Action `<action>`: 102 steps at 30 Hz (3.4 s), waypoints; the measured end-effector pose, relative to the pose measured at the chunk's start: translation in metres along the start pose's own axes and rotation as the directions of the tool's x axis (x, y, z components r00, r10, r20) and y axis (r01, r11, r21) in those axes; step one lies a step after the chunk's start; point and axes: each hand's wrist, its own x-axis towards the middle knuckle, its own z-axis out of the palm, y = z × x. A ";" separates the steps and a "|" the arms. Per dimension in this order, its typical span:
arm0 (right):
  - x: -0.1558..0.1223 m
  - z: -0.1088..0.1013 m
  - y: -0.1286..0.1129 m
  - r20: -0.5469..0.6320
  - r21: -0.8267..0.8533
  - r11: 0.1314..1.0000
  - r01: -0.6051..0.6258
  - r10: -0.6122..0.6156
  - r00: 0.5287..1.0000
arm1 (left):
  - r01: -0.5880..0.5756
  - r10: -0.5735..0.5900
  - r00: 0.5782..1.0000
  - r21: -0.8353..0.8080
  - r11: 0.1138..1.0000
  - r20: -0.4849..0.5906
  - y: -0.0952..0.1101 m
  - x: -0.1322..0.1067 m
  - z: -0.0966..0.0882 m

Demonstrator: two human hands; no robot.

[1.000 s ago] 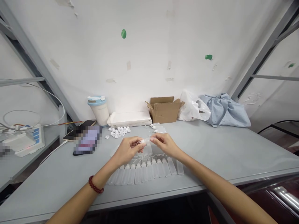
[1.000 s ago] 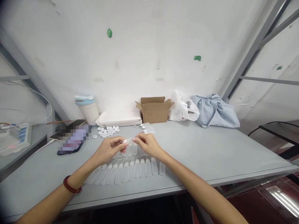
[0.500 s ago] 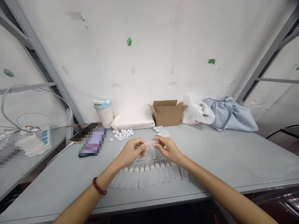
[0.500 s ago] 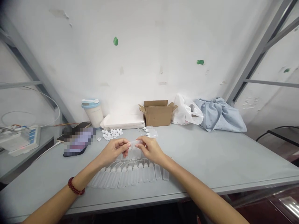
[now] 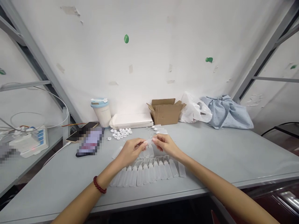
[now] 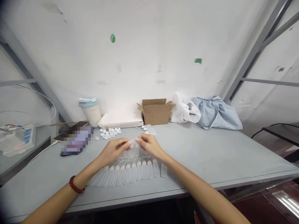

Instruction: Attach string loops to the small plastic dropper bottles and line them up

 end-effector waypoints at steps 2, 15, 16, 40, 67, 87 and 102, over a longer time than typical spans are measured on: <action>-0.002 -0.001 -0.002 0.003 -0.035 0.999 0.026 -0.026 1.000 | 0.034 -0.034 0.998 -0.006 0.999 0.050 0.000 0.000 -0.002; -0.003 0.000 -0.005 0.065 0.047 0.998 -0.041 0.038 0.997 | -0.275 0.296 0.955 0.308 0.911 -0.021 -0.001 -0.002 -0.008; -0.004 0.001 -0.006 0.049 0.018 1.000 -0.013 0.012 0.999 | -0.260 0.276 0.961 0.298 0.918 -0.014 0.000 -0.002 -0.009; 0.001 0.001 0.001 -0.182 -0.114 0.992 0.048 -0.068 0.981 | -0.167 0.192 0.981 0.538 0.826 0.009 -0.008 0.000 -0.005; 0.042 -0.058 0.048 -0.162 -0.691 0.700 0.178 -0.391 0.906 | 0.222 -0.266 0.963 0.687 0.692 -0.043 -0.083 0.012 -0.077; 0.001 -0.015 0.007 0.401 -0.567 0.786 0.245 0.003 0.916 | 0.219 -0.163 0.972 0.408 0.887 -0.167 -0.031 0.009 -0.041; -0.008 -0.003 -0.012 0.272 -0.027 0.998 0.061 -0.052 0.961 | 0.306 -0.295 0.952 -0.334 0.892 0.085 -0.012 0.008 -0.019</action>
